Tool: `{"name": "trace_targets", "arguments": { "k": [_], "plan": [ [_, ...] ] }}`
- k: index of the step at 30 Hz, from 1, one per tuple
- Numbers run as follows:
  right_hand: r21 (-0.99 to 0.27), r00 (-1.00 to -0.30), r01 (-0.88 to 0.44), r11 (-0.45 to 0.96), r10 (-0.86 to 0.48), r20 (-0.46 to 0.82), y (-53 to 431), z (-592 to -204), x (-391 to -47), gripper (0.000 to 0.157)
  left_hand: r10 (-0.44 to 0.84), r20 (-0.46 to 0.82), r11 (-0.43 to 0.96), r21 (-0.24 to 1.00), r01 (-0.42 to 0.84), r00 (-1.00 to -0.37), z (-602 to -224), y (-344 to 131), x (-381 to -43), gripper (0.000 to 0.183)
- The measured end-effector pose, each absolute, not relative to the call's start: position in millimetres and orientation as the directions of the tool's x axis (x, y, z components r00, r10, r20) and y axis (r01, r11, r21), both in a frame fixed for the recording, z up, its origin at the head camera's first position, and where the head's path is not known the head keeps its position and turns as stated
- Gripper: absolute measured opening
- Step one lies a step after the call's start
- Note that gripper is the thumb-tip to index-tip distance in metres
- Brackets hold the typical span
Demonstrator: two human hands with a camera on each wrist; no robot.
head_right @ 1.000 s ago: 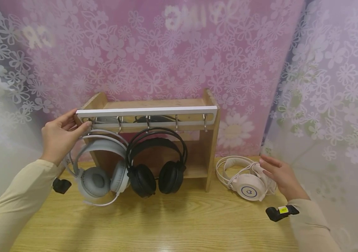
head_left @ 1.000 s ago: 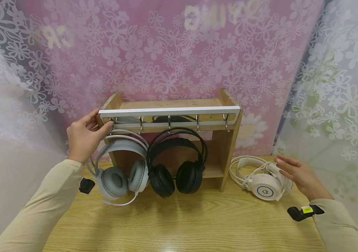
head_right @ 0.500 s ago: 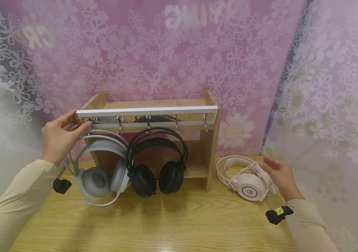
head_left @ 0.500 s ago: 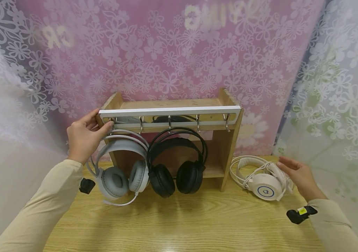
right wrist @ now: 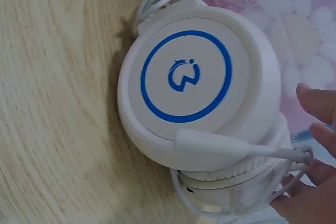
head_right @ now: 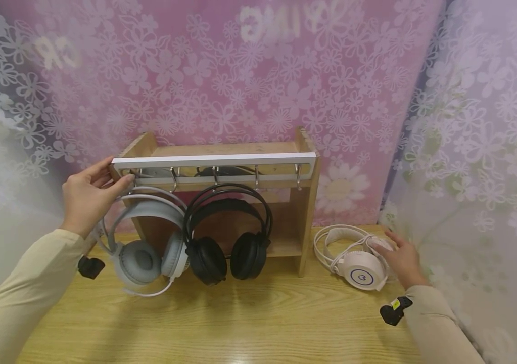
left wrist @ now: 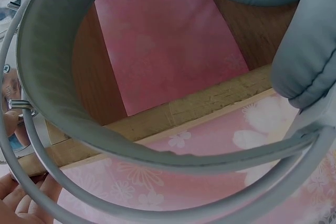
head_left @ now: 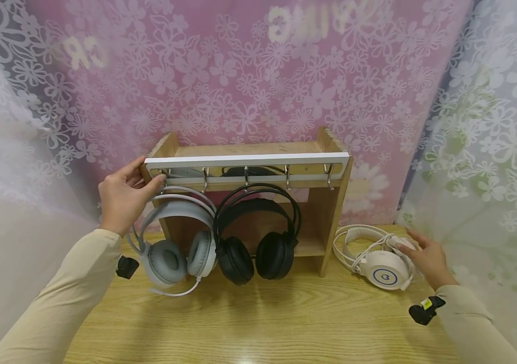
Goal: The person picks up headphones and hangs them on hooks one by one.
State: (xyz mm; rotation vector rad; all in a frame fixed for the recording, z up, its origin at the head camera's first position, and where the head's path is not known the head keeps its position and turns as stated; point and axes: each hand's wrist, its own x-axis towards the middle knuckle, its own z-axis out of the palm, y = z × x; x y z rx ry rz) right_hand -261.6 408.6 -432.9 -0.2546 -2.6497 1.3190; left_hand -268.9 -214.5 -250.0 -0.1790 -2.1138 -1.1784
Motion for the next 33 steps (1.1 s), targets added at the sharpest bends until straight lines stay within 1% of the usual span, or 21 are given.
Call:
{"name": "trace_targets", "arguments": {
  "k": [6,9,12,17,23,26,33],
  "plan": [
    [-0.791,-0.962,0.079,0.606,0.253,0.098,410.0,-445.2,-264.8,0.075,-0.202,0.634,0.574,0.694,0.434,-0.747,-250.1,-213.9,-268.9,0.059],
    [-0.787,-0.956,0.103,0.609,0.279,0.091,410.5,-448.9,-266.6,0.074,-0.202,0.636,0.575,0.693,0.435,-0.745,-250.3,-213.7,-269.2,0.059],
    [-0.798,-0.948,0.134,0.587,0.310,0.068,410.4,-451.4,-268.1,0.074,-0.202,0.636,0.573,0.693,0.437,-0.745,-250.4,-213.8,-268.9,0.059],
    [-0.821,-0.945,0.180,0.541,0.326,0.008,411.0,-454.8,-269.5,0.079,-0.200,0.637,0.569,0.694,0.441,-0.744,-250.0,-214.1,-267.7,0.059],
    [-0.795,-0.952,0.211,0.569,0.304,-0.034,412.2,-453.7,-269.8,0.085,-0.203,0.640,0.575,0.691,0.439,-0.741,-249.8,-214.4,-268.0,0.059],
    [-0.772,-0.951,0.223,0.595,0.308,-0.038,411.9,-452.8,-269.3,0.084,-0.203,0.641,0.582,0.687,0.435,-0.741,-250.2,-214.5,-268.6,0.059],
    [-0.734,-0.947,0.209,0.646,0.320,0.011,411.6,-452.4,-266.0,0.074,-0.204,0.644,0.584,0.685,0.436,-0.738,-251.0,-214.5,-268.8,0.059]
  ]
}}
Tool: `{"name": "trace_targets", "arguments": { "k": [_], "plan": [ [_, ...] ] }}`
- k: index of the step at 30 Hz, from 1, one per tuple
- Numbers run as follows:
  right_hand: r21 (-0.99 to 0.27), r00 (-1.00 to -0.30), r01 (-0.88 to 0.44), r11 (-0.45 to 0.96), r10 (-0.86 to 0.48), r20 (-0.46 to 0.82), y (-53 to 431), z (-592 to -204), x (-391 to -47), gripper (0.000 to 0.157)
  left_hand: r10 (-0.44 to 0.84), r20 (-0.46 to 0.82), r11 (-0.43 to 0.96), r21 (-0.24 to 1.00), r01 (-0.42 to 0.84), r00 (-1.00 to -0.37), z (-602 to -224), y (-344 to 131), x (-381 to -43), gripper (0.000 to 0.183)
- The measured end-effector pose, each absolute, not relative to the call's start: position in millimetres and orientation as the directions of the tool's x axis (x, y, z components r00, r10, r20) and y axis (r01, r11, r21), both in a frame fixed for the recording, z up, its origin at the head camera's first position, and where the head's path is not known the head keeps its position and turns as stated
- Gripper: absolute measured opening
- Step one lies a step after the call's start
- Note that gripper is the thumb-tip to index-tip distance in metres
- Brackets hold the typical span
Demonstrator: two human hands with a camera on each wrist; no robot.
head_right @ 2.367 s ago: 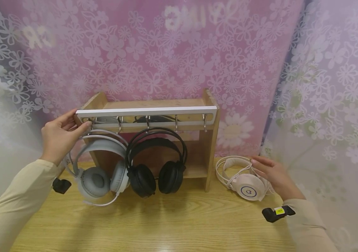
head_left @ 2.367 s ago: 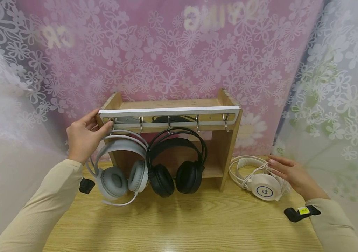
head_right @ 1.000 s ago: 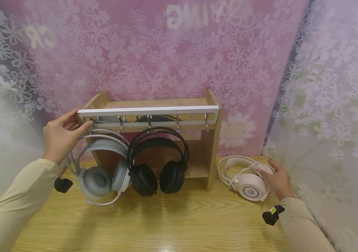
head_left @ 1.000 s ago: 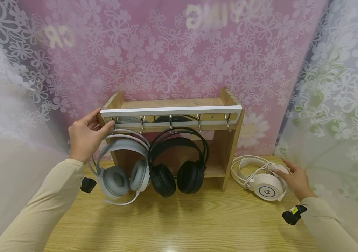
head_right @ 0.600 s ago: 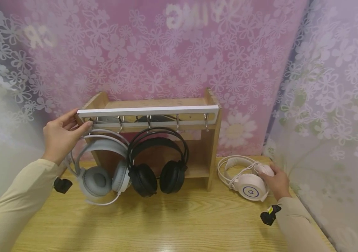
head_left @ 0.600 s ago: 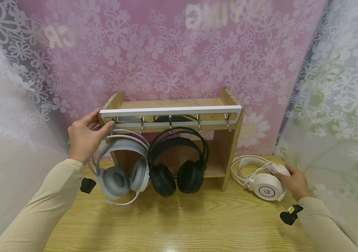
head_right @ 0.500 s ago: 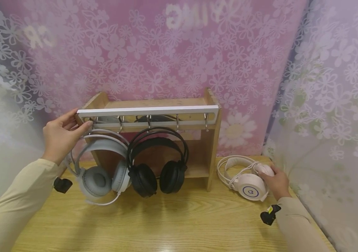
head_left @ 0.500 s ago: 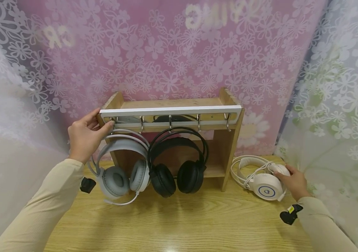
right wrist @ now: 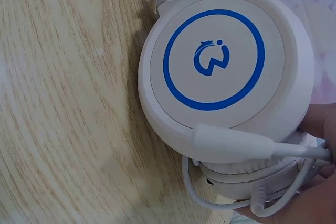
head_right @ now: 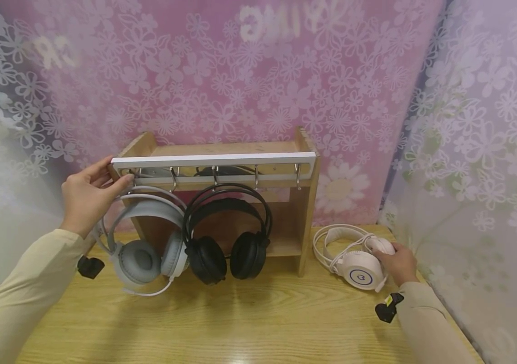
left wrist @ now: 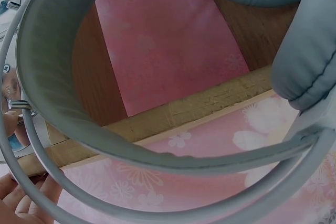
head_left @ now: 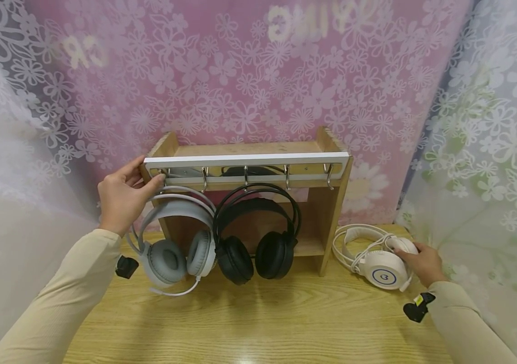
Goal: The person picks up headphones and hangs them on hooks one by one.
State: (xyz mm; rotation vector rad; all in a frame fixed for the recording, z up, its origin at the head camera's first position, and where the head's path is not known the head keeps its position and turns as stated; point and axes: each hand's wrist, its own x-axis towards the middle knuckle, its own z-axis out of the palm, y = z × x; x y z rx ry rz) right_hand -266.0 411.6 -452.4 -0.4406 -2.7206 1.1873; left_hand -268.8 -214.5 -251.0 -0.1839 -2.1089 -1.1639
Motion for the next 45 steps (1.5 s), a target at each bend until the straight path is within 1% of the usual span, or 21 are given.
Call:
{"name": "trace_targets", "arguments": {
  "k": [5,16,23,34,41,45],
  "plan": [
    [-0.737,-0.941,0.217,0.640,0.337,0.015,410.8,-452.4,-261.0,0.073,-0.201,0.644,0.584,0.684,0.437,-0.738,-250.6,-214.8,-268.6,0.059],
    [-0.792,-0.919,0.234,0.565,0.394,0.010,409.0,-457.8,-256.0,0.072,-0.208,0.644,0.590,0.683,0.431,-0.737,-249.8,-215.9,-267.4,0.059],
    [-0.805,-0.902,0.221,0.550,0.430,0.046,406.3,-456.8,-251.7,0.067,-0.207,0.646,0.592,0.681,0.432,-0.735,-249.7,-216.1,-266.7,0.058],
    [-0.824,-0.890,0.246,0.510,0.455,0.016,405.0,-451.7,-250.2,0.072,-0.208,0.642,0.586,0.686,0.431,-0.738,-247.2,-215.1,-267.7,0.059],
    [-0.828,-0.880,0.213,0.519,0.470,0.068,402.7,-445.3,-247.9,0.066,-0.211,0.634,0.582,0.693,0.426,-0.744,-249.3,-214.9,-267.6,0.059],
    [-0.840,-0.873,0.210,0.501,0.483,0.070,401.8,-441.5,-245.5,0.066,-0.209,0.635,0.582,0.692,0.427,-0.744,-249.7,-214.9,-268.1,0.060]
  ]
}}
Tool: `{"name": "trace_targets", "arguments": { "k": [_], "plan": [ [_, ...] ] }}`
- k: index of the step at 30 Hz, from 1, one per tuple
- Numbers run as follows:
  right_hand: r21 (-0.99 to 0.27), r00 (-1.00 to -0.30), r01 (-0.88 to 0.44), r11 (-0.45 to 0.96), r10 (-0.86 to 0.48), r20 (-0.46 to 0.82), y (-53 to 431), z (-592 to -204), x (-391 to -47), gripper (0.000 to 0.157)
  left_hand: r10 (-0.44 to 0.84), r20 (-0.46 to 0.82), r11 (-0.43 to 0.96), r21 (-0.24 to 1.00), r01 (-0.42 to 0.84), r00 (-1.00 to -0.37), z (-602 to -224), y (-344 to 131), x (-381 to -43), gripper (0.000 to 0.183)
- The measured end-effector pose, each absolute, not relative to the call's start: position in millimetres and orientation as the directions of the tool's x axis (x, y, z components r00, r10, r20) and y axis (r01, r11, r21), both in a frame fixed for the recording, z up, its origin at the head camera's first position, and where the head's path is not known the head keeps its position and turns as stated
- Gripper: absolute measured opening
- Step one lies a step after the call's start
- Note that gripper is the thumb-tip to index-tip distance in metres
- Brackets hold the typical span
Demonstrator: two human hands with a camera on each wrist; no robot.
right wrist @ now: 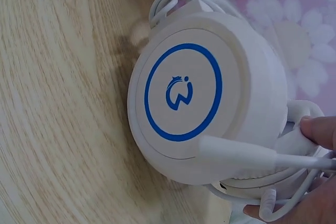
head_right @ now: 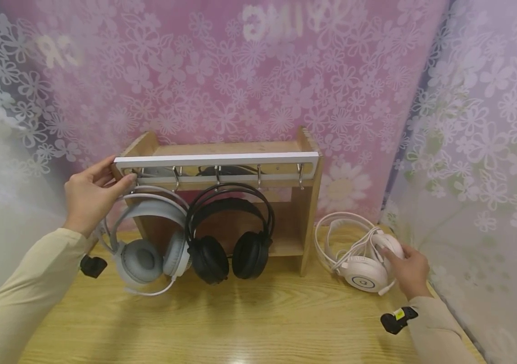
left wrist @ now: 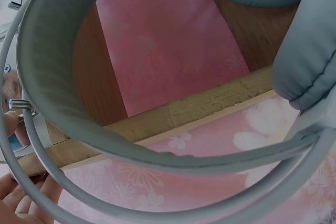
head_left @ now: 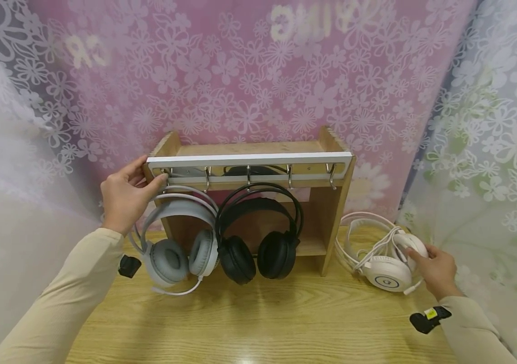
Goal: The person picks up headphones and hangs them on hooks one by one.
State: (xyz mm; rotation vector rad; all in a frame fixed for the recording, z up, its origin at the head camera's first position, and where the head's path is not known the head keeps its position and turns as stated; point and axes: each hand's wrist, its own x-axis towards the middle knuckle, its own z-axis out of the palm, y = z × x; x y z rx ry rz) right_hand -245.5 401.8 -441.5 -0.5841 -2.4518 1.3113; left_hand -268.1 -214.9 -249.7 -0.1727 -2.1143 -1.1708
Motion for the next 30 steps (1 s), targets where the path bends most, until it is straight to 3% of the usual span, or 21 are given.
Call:
{"name": "trace_targets", "arguments": {
  "k": [9,16,30],
  "plan": [
    [-0.869,-0.888,0.208,0.448,0.459,0.024,401.3,-433.8,-238.0,0.075,-0.207,0.639,0.586,0.687,0.429,-0.741,-250.2,-214.3,-268.3,0.060],
    [-0.888,-0.872,0.195,0.417,0.487,0.037,400.3,-426.6,-234.0,0.074,-0.204,0.637,0.583,0.689,0.431,-0.743,-250.5,-214.8,-269.1,0.059],
    [-0.994,-0.843,-0.012,0.113,0.533,0.071,391.5,-408.2,-220.4,0.078,-0.205,0.628,0.574,0.698,0.428,-0.750,-250.2,-214.7,-268.0,0.060]
  ]
}}
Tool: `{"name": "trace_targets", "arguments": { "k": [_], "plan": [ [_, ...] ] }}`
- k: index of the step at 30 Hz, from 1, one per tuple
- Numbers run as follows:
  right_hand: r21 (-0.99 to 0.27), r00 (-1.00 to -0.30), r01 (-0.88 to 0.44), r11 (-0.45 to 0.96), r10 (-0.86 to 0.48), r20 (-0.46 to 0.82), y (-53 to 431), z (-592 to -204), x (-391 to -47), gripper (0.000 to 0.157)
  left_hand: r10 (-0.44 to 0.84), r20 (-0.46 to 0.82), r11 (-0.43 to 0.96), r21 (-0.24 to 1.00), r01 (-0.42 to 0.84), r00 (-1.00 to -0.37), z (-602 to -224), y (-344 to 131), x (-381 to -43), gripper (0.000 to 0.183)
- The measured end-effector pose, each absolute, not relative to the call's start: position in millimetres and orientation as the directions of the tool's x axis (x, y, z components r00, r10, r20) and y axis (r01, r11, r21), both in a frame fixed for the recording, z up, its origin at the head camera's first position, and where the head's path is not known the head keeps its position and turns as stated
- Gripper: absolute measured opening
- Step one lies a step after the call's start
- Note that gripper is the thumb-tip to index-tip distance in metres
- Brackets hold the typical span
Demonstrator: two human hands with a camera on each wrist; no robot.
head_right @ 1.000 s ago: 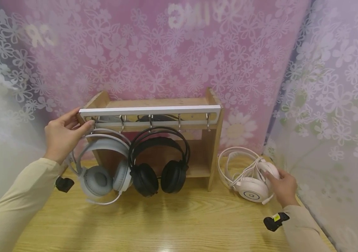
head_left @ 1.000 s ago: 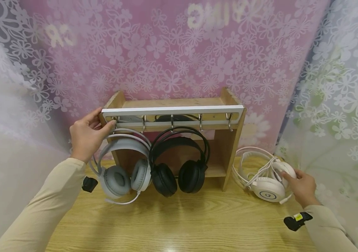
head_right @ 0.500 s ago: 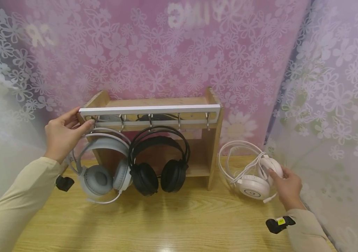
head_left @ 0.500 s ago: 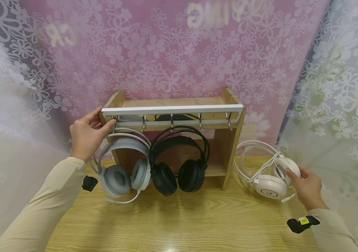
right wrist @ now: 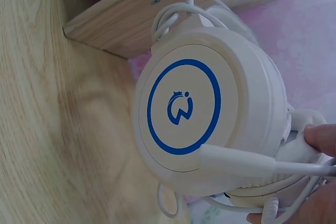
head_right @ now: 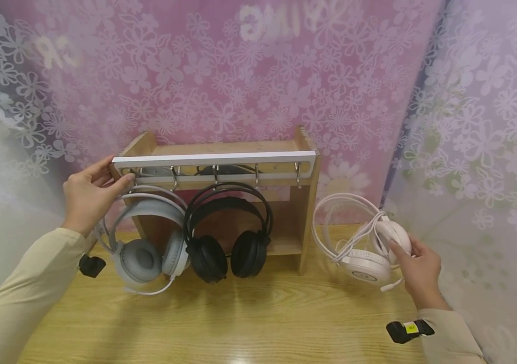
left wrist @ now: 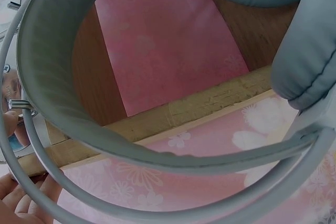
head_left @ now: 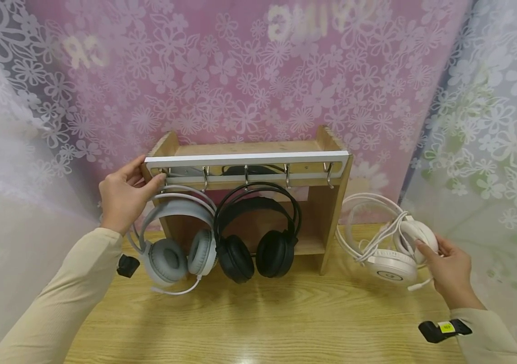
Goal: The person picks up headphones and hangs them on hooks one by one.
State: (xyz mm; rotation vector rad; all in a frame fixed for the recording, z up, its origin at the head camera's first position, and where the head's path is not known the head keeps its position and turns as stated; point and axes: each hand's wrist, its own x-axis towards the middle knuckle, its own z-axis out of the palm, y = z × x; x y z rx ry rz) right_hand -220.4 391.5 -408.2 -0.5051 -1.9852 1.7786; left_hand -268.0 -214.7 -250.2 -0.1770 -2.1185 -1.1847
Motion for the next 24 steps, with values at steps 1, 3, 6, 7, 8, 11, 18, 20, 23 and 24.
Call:
{"name": "trace_targets", "arguments": {
  "k": [1,3,6,7,8,11,18,20,23,24],
  "plan": [
    [-0.996,-0.844,-0.031,0.081,0.531,0.069,390.5,-406.4,-219.3,0.079,-0.205,0.628,0.575,0.698,0.427,-0.750,-250.1,-214.7,-267.9,0.060],
    [-0.997,-0.846,-0.063,0.043,0.527,0.077,388.1,-403.1,-216.9,0.080,-0.204,0.628,0.579,0.696,0.425,-0.751,-250.1,-214.7,-267.8,0.060],
    [-0.994,-0.846,-0.107,0.011,0.524,0.097,384.3,-397.4,-213.5,0.079,-0.204,0.629,0.584,0.693,0.423,-0.750,-250.0,-214.6,-267.5,0.060],
    [-0.993,-0.846,-0.119,0.013,0.523,0.108,383.0,-395.2,-212.3,0.078,-0.204,0.630,0.584,0.692,0.423,-0.749,-249.9,-214.5,-267.4,0.060],
    [-0.991,-0.842,-0.129,0.017,0.527,0.119,381.7,-393.0,-211.2,0.076,-0.203,0.630,0.583,0.692,0.425,-0.749,-249.8,-214.5,-267.4,0.060],
    [-0.986,-0.827,-0.164,0.031,0.540,0.155,378.7,-386.8,-207.8,0.068,-0.200,0.633,0.583,0.691,0.428,-0.748,-249.3,-214.3,-267.5,0.059],
    [-0.979,-0.806,-0.205,0.000,0.567,0.169,374.0,-371.6,-198.8,0.062,-0.201,0.640,0.587,0.685,0.432,-0.741,-249.1,-214.3,-268.7,0.059],
    [-0.975,-0.805,-0.220,-0.017,0.568,0.171,372.8,-367.3,-195.6,0.061,-0.203,0.640,0.587,0.685,0.431,-0.741,-249.2,-214.3,-268.5,0.059],
    [-0.967,-0.802,-0.250,-0.053,0.570,0.176,371.4,-361.8,-191.0,0.057,-0.207,0.632,0.583,0.692,0.425,-0.747,-249.1,-214.2,-267.4,0.059],
    [-0.963,-0.802,-0.263,-0.063,0.569,0.182,370.9,-360.1,-189.6,0.056,-0.207,0.630,0.582,0.694,0.423,-0.749,-249.1,-214.2,-267.0,0.059]
  ]
}}
